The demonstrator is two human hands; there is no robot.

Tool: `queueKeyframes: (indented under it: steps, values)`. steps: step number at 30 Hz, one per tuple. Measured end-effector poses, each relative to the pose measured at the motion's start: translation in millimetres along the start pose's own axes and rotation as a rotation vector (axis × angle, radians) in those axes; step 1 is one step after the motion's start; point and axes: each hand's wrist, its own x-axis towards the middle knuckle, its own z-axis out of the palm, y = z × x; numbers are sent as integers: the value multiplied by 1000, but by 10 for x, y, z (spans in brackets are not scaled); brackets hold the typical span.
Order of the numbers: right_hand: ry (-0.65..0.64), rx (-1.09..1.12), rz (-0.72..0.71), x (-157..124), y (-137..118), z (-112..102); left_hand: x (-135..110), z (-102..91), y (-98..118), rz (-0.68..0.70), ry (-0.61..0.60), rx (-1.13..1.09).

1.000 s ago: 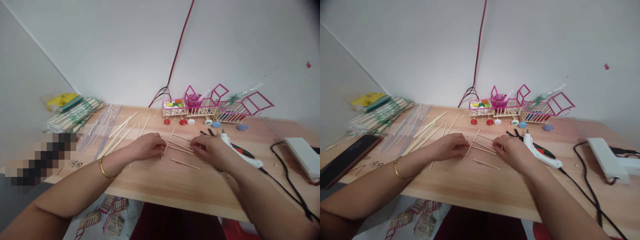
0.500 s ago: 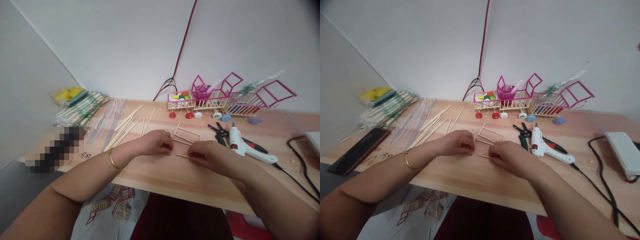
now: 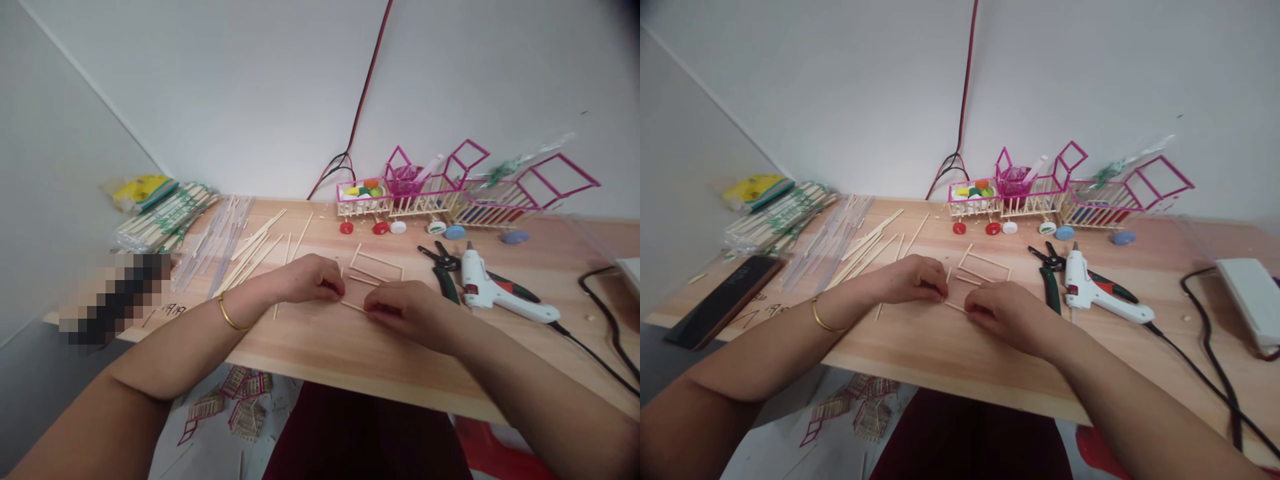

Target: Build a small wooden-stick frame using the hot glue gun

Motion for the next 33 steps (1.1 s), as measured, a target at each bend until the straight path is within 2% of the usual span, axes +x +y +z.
queueKeyframes:
  steps: [9,29,33]
  values:
    - [19,-8,13,16,8,29,10,10,-3,47,14,31]
    - [28,-20,-26,33,13,62,14,50,66,31,31,113]
    - [49,18,-35,17,36,15,6,43,95,40,21,118]
